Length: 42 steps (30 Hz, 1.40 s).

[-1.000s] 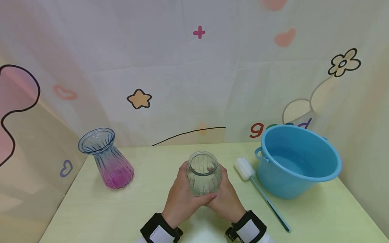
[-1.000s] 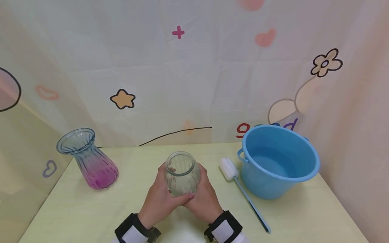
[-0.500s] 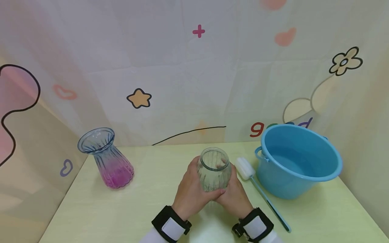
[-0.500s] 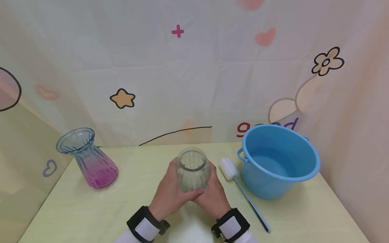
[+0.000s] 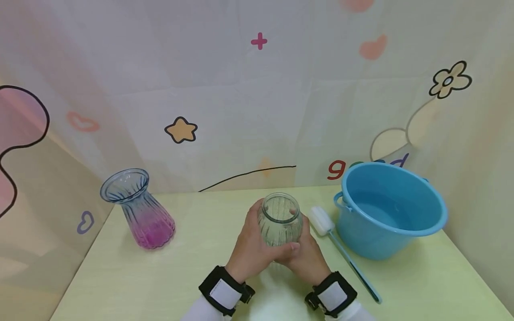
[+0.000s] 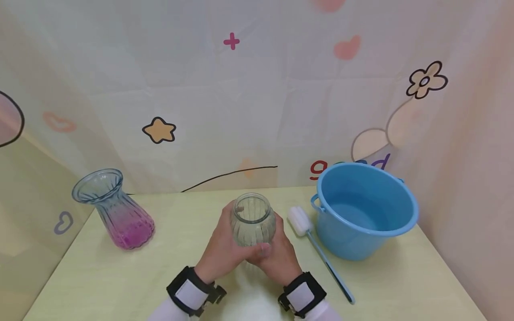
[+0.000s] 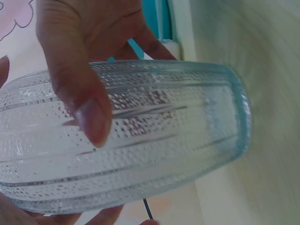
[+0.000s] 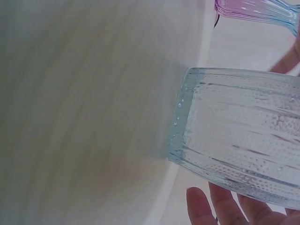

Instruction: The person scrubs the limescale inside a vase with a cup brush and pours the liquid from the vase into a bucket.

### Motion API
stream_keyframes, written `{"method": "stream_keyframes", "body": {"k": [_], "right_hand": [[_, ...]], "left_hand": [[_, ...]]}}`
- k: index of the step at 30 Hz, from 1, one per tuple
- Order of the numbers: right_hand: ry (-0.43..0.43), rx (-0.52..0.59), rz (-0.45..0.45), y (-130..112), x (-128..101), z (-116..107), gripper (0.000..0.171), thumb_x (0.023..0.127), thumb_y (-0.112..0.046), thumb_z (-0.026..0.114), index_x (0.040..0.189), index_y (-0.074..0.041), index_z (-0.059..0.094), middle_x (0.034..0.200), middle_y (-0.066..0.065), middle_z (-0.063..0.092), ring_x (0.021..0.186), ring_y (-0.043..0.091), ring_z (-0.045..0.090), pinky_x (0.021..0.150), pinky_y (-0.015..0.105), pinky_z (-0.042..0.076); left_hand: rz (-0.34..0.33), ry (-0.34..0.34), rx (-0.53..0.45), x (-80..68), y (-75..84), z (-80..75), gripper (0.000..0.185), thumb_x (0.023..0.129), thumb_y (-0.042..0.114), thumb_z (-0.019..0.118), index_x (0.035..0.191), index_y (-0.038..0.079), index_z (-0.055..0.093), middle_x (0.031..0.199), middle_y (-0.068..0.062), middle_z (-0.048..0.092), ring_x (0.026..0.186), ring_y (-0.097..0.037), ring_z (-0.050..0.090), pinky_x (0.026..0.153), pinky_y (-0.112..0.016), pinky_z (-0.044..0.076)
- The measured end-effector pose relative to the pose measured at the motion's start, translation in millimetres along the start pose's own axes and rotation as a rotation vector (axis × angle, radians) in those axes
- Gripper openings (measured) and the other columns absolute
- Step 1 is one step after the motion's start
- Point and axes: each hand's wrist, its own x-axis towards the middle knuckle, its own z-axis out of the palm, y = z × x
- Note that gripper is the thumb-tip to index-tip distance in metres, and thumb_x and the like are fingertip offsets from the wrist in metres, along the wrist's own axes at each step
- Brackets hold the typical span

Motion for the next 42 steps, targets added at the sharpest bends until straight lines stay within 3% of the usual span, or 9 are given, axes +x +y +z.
{"method": "stream_keyframes", "body": {"k": [4, 8, 15, 30, 35, 42], "right_hand": [[-0.012, 0.02, 0.012, 0.8, -0.4, 0.2, 0.122, 0.069, -0.026, 0.098, 0.16, -0.018, 0.017, 0.151, 0.016, 0.055, 0.132, 0.034, 0.059, 0.108, 0.06, 0.047], [-0.027, 0.042, 0.001, 0.3, -1.2, 0.3, 0.125, 0.069, -0.031, 0.098, 0.161, -0.022, 0.013, 0.152, 0.013, 0.054, 0.136, 0.033, 0.056, 0.111, 0.063, 0.044], [-0.034, 0.043, -0.038, -1.4, -0.2, -0.4, 0.122, 0.07, -0.031, 0.097, 0.159, -0.03, 0.013, 0.149, 0.009, 0.057, 0.132, 0.032, 0.06, 0.108, 0.062, 0.048], [-0.039, 0.019, 0.017, -1.2, 1.4, -1.1, 0.126, 0.071, -0.032, 0.097, 0.162, -0.03, 0.01, 0.149, 0.011, 0.059, 0.131, 0.035, 0.061, 0.102, 0.061, 0.052], [-0.041, 0.024, 0.016, 1.0, 2.3, -0.2, 0.126, 0.07, -0.031, 0.097, 0.161, -0.032, 0.01, 0.15, 0.009, 0.056, 0.134, 0.033, 0.058, 0.107, 0.063, 0.048], [-0.042, 0.03, -0.001, 2.2, 0.2, 1.6, 0.126, 0.071, -0.031, 0.097, 0.161, -0.033, 0.01, 0.152, 0.01, 0.055, 0.135, 0.033, 0.057, 0.109, 0.063, 0.046]], "left_hand": [[0.045, 0.024, -0.047, 9.8, 6.1, 0.8, 0.116, 0.071, 0.056, 0.092, 0.16, 0.021, 0.027, 0.157, -0.005, 0.043, 0.138, -0.026, 0.052, 0.11, -0.055, 0.047], [0.036, 0.038, -0.101, 17.3, 13.3, 1.6, 0.105, 0.074, 0.051, 0.091, 0.157, 0.023, 0.034, 0.152, -0.006, 0.05, 0.134, -0.032, 0.055, 0.104, -0.057, 0.051], [0.062, 0.086, -0.195, 20.4, 13.4, 6.3, 0.085, 0.075, 0.05, 0.09, 0.145, 0.026, 0.048, 0.14, 0.001, 0.06, 0.125, -0.026, 0.061, 0.099, -0.056, 0.053], [0.091, 0.118, -0.187, 21.1, 12.4, 10.2, 0.086, 0.074, 0.051, 0.089, 0.144, 0.023, 0.049, 0.138, -0.003, 0.061, 0.123, -0.03, 0.062, 0.097, -0.056, 0.055], [0.077, 0.118, -0.174, 21.0, 11.4, 10.1, 0.088, 0.073, 0.052, 0.089, 0.145, 0.022, 0.048, 0.138, -0.001, 0.061, 0.122, -0.027, 0.063, 0.096, -0.05, 0.055], [0.084, 0.119, -0.162, 19.9, 9.3, 10.7, 0.088, 0.074, 0.053, 0.088, 0.145, 0.02, 0.048, 0.138, -0.003, 0.061, 0.122, -0.025, 0.063, 0.097, -0.054, 0.056]]}}
